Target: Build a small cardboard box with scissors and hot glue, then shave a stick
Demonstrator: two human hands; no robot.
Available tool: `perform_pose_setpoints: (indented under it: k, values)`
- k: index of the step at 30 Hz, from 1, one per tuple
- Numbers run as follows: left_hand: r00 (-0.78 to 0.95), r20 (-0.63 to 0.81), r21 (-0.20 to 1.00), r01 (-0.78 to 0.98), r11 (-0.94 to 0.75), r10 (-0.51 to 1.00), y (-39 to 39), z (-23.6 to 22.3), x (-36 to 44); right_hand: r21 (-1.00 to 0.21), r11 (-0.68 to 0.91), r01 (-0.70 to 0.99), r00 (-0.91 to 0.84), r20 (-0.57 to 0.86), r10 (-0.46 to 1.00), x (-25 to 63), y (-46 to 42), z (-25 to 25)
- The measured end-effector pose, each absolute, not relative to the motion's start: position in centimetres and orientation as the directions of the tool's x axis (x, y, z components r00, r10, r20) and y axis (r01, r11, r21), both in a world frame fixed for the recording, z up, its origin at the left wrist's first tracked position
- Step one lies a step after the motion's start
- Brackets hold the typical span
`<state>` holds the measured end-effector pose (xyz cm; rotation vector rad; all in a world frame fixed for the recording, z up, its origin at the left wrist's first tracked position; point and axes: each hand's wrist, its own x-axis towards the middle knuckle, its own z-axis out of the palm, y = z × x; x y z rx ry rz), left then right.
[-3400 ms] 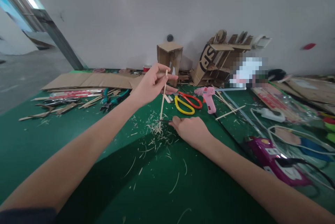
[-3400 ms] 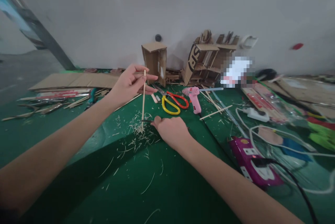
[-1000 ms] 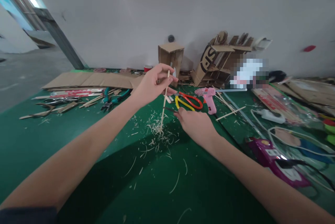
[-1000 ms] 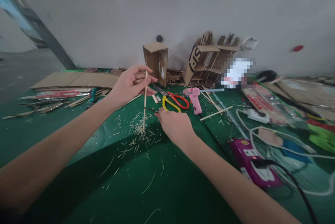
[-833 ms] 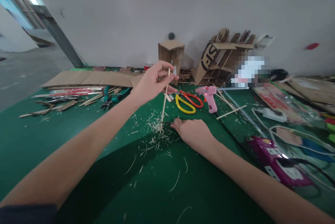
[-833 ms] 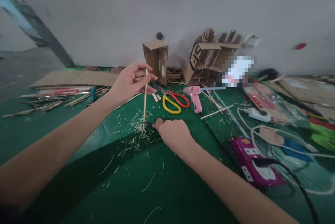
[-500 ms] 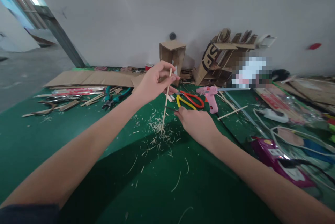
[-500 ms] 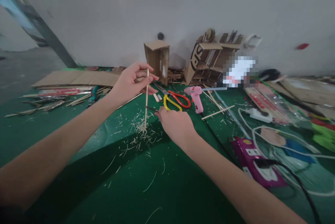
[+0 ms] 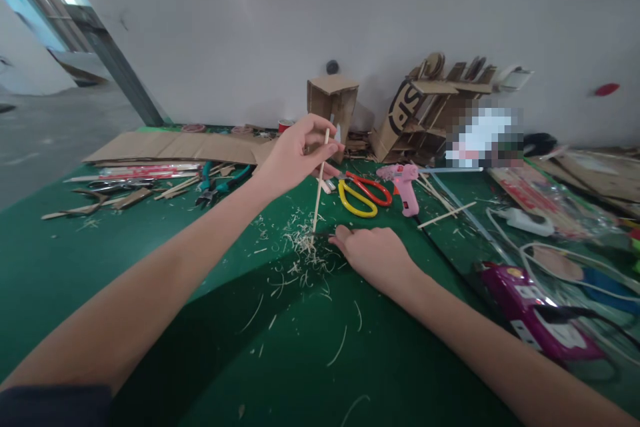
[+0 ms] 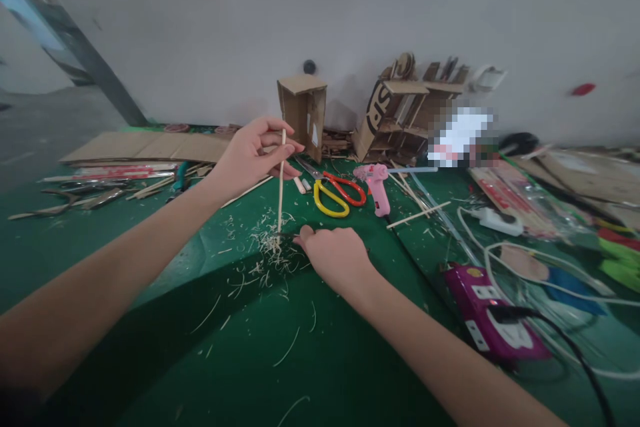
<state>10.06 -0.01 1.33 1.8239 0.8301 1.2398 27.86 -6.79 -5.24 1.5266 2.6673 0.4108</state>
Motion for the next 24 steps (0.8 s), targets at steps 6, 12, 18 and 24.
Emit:
perform_pose_setpoints:
  k: [6, 12, 18, 24]
  values:
    - [0.320, 0.447, 0.861, 0.098, -0.499, 0.835, -0.2, 1.4, 10.2, 0.214, 0.357, 0.909, -0.411, 0.321, 0.853, 28.0, -5.6, -4.0]
    - [0.306, 0.445, 0.855, 0.134, -0.501, 0.842, 0.0, 1.3, 10.0, 0.263, 0.439, 0.859, -0.490, 0.178, 0.853, 27.8, -6.7, -4.9]
    - [0.275, 0.454, 0.840, 0.184, -0.510, 0.848, -0.2, 1.5, 10.1, 0.257, 0.354, 0.899, -0.424, 0.315, 0.849, 27.8, -6.5, -3.3]
    - [0.268, 0.448, 0.842, 0.194, -0.503, 0.853, -0.3, 1.6, 10.2, 0.242, 0.484, 0.841, -0.515, 0.084, 0.853, 27.7, -7.3, -4.9]
